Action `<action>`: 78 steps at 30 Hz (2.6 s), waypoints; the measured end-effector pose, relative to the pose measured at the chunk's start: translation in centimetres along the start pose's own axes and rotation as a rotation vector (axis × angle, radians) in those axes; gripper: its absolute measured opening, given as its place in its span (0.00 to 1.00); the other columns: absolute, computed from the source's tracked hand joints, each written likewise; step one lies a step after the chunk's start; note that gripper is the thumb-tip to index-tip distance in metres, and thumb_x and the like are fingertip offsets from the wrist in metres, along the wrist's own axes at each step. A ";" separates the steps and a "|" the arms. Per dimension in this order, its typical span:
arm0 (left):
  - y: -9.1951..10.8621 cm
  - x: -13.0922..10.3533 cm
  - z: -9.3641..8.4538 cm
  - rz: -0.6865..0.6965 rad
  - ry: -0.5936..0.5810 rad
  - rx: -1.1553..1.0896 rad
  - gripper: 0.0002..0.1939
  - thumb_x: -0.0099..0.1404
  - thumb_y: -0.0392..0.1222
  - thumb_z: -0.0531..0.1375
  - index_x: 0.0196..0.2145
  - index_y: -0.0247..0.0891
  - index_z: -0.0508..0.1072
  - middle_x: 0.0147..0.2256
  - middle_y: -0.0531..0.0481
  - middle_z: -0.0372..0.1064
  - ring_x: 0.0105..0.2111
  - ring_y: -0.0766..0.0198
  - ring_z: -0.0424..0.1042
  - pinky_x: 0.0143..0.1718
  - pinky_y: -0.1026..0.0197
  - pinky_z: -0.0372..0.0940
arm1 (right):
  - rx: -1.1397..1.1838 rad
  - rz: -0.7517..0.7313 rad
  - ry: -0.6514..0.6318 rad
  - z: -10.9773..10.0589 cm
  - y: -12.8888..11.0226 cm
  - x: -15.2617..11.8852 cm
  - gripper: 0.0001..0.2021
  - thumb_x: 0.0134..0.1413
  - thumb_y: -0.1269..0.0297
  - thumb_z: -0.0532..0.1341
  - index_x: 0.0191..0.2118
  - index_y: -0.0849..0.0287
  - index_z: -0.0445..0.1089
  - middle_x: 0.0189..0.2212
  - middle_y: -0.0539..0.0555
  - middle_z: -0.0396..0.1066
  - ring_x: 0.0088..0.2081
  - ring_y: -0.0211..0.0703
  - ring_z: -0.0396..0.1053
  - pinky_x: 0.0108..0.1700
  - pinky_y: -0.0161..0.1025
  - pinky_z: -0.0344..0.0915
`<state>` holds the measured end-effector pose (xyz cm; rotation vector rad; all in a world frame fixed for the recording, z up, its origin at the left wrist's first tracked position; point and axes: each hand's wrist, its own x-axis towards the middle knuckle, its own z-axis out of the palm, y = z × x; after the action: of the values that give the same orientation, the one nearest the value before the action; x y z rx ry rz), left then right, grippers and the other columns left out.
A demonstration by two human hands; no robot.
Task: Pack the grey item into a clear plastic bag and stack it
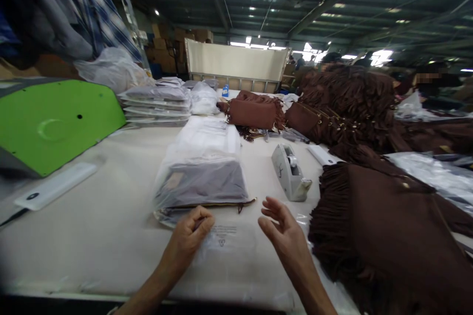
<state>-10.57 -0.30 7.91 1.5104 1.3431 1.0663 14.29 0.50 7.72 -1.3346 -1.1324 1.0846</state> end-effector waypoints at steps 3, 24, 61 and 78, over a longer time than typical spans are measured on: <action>-0.1 -0.8 0.6 -0.016 0.004 -0.048 0.16 0.65 0.53 0.56 0.30 0.38 0.70 0.24 0.56 0.62 0.26 0.65 0.61 0.28 0.64 0.54 | 0.147 0.076 -0.252 2.8 0.1 -0.6 0.38 0.36 0.44 0.72 0.54 0.56 0.68 0.50 0.63 0.71 0.48 0.55 0.71 0.48 0.48 0.68; 0.2 4.1 -5.9 0.510 0.368 1.151 0.06 0.66 0.33 0.59 0.40 0.41 0.73 0.42 0.49 0.71 0.46 0.51 0.66 0.45 0.50 0.55 | 0.028 0.262 -0.720 10.0 -1.0 -2.3 0.13 0.47 0.55 0.66 0.28 0.63 0.72 0.20 0.48 0.65 0.24 0.35 0.59 0.28 0.32 0.56; -0.2 3.1 -8.1 0.618 0.267 0.840 0.11 0.72 0.36 0.52 0.34 0.38 0.72 0.32 0.50 0.68 0.36 0.60 0.65 0.45 0.54 0.58 | -1.052 -0.728 -0.446 17.5 -0.2 1.2 0.20 0.63 0.57 0.57 0.57 0.60 0.64 0.54 0.60 0.67 0.56 0.54 0.62 0.60 0.54 0.56; -1.9 1.7 -7.5 0.679 0.245 0.792 0.10 0.72 0.34 0.50 0.36 0.39 0.71 0.33 0.51 0.69 0.36 0.61 0.66 0.49 0.53 0.57 | -1.146 -0.821 -0.255 19.6 3.0 3.3 0.28 0.58 0.63 0.54 0.62 0.74 0.59 0.63 0.73 0.53 0.64 0.71 0.48 0.62 0.65 0.51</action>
<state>-18.13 1.92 8.44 2.6221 1.5583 1.2092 -4.40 6.57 3.47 -1.2768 -2.3938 -0.0995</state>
